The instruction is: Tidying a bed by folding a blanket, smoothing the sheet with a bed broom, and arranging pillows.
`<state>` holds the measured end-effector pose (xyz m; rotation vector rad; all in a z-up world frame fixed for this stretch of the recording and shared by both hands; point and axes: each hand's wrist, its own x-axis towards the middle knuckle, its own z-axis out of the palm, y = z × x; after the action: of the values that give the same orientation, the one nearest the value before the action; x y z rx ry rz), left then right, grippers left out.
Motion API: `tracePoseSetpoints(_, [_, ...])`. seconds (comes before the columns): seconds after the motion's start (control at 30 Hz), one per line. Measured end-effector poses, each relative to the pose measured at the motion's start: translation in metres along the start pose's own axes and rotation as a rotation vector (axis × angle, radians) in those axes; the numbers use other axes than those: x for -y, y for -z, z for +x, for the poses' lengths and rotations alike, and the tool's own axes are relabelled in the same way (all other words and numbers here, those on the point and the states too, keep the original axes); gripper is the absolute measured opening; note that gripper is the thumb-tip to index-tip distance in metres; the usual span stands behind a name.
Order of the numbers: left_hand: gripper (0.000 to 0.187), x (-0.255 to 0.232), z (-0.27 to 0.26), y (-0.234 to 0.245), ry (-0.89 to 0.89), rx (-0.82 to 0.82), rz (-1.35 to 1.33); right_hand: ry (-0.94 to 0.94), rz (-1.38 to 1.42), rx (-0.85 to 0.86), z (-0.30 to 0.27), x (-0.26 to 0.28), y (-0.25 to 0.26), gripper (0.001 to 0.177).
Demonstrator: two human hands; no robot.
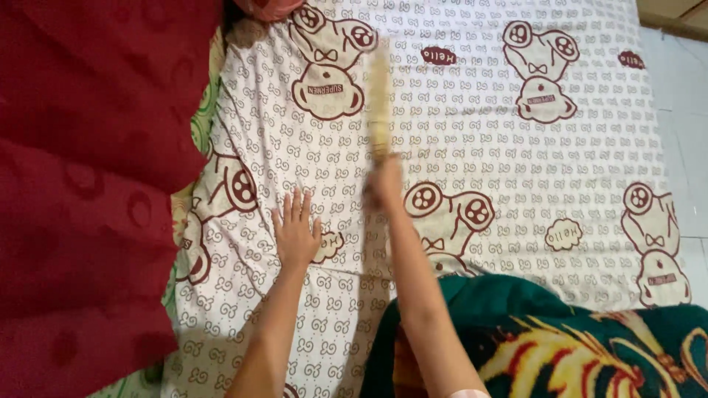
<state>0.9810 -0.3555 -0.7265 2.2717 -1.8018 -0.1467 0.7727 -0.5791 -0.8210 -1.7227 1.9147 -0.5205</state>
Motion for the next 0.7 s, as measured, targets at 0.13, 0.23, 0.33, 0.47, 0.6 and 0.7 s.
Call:
tracePoseSetpoints(0.13, [0.069, 0.001, 0.003, -0.002, -0.018, 0.013, 0.005, 0.267, -0.071, 0.061, -0.042, 0.09, 0.038, 0.048])
tracePoseSetpoints(0.23, [0.07, 0.003, 0.006, -0.002, -0.028, -0.007, -0.037, 0.317, 0.146, 0.094, -0.036, 0.082, 0.074, 0.058])
tracePoseSetpoints(0.33, [0.069, 0.006, 0.007, -0.01, -0.005, 0.003, -0.063, 0.076, 0.017, -0.25, -0.007, 0.037, 0.106, 0.052])
tracePoseSetpoints(0.47, [0.07, 0.01, 0.005, -0.019, 0.002, 0.019, -0.068, -0.072, 0.021, -0.306, 0.028, -0.011, 0.097, 0.064])
tracePoseSetpoints(0.6, [0.072, 0.012, 0.006, -0.02, -0.016, -0.01, -0.124, 0.347, -0.081, -0.047, -0.004, 0.036, 0.071, 0.084])
tracePoseSetpoints(0.7, [0.074, 0.014, 0.001, -0.023, -0.025, -0.024, -0.142, 0.361, 0.022, 0.087, -0.043, 0.075, 0.095, 0.083])
